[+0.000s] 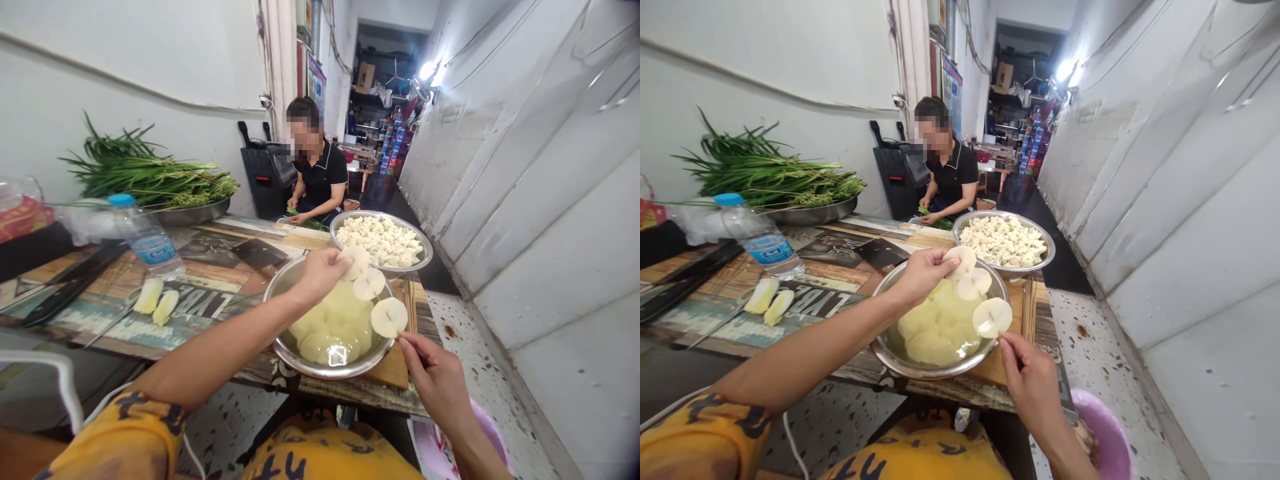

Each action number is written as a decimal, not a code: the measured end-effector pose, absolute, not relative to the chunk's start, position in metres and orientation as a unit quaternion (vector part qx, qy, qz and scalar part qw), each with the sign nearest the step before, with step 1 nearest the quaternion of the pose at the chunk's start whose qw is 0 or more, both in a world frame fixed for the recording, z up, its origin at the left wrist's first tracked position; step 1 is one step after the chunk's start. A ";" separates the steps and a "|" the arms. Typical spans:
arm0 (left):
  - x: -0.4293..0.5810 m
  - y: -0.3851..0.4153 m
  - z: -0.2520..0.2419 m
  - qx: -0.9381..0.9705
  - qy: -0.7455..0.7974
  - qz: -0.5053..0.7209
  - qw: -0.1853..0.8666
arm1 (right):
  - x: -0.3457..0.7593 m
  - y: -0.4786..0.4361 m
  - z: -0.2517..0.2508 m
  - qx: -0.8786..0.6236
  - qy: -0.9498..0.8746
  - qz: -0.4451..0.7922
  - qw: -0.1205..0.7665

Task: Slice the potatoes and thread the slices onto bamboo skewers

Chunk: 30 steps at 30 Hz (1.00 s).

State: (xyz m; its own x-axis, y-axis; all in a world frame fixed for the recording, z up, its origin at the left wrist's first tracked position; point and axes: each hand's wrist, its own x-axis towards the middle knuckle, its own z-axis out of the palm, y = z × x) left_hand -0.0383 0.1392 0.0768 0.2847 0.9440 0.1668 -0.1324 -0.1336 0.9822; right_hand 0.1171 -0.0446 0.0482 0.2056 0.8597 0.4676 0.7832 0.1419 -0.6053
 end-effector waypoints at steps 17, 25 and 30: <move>-0.040 0.130 0.089 0.461 0.281 0.272 0.796 | 0.103 -0.017 0.034 -0.630 -0.614 -0.058 0.473; -0.029 0.120 0.088 0.425 0.296 0.345 0.783 | 0.091 -0.005 0.034 -0.616 -0.621 -0.107 0.472; -0.026 0.111 0.087 0.471 0.291 0.328 0.766 | 0.090 -0.007 0.037 -0.618 -0.621 -0.117 0.468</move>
